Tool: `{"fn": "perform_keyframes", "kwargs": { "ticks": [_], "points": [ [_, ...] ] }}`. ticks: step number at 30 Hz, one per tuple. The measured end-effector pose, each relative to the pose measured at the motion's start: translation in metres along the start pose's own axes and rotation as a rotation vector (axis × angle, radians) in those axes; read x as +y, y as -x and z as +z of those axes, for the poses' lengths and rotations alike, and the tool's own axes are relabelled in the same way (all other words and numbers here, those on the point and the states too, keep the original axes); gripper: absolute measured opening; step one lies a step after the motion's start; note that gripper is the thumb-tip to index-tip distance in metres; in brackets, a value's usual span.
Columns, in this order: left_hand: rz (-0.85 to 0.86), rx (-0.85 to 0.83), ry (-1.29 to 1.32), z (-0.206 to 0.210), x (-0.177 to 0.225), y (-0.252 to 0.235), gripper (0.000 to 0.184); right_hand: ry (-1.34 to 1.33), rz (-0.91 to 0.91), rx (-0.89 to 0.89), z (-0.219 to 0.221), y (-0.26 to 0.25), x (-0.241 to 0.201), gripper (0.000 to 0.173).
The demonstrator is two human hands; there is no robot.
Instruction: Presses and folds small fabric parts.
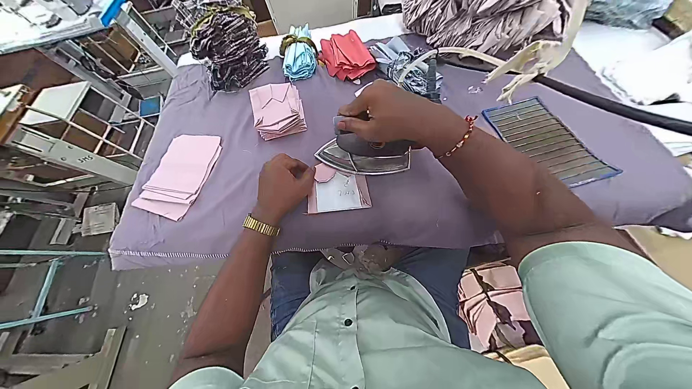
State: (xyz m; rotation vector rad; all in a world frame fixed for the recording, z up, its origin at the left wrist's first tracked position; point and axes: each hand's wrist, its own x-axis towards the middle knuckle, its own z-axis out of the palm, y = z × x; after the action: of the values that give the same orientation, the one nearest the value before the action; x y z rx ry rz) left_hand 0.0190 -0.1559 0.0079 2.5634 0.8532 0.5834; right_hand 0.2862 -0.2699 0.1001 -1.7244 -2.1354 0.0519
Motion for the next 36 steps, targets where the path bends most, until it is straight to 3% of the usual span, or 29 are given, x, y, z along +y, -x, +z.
{"fn": "perform_keyframes", "kwargs": {
  "ticks": [6, 9, 13, 18, 21, 27, 36],
  "points": [
    [-0.153, -0.047, 0.119, 0.0, 0.012, -0.003, 0.015, -0.13, 0.056, -0.056, -0.006, -0.001, 0.007, 0.034],
    [-0.217, 0.039, 0.27, 0.006, 0.02, 0.001, 0.013, -0.14, 0.034, -0.077, -0.003, -0.01, 0.004, 0.036],
    [-0.326, 0.111, 0.397, 0.01, 0.025, 0.008, 0.023, -0.134, 0.03, -0.105, -0.003, -0.013, 0.002, 0.039],
    [-0.417, -0.024, 0.257, 0.005, 0.03, 0.009, 0.051, -0.121, 0.064, -0.111, -0.007, -0.007, 0.007, 0.041],
    [-0.448, -0.039, 0.102, 0.012, 0.042, 0.003, 0.032, -0.115, 0.088, -0.107, -0.006, -0.003, 0.009, 0.041],
    [-0.325, 0.017, -0.069, 0.023, 0.061, 0.001, 0.013, 0.023, 0.129, -0.027, 0.001, 0.006, -0.001, 0.041],
    [-0.039, -0.113, -0.062, 0.008, 0.067, 0.027, 0.022, -0.082, 0.046, 0.191, 0.008, 0.001, 0.005, 0.035]
  ]
}}
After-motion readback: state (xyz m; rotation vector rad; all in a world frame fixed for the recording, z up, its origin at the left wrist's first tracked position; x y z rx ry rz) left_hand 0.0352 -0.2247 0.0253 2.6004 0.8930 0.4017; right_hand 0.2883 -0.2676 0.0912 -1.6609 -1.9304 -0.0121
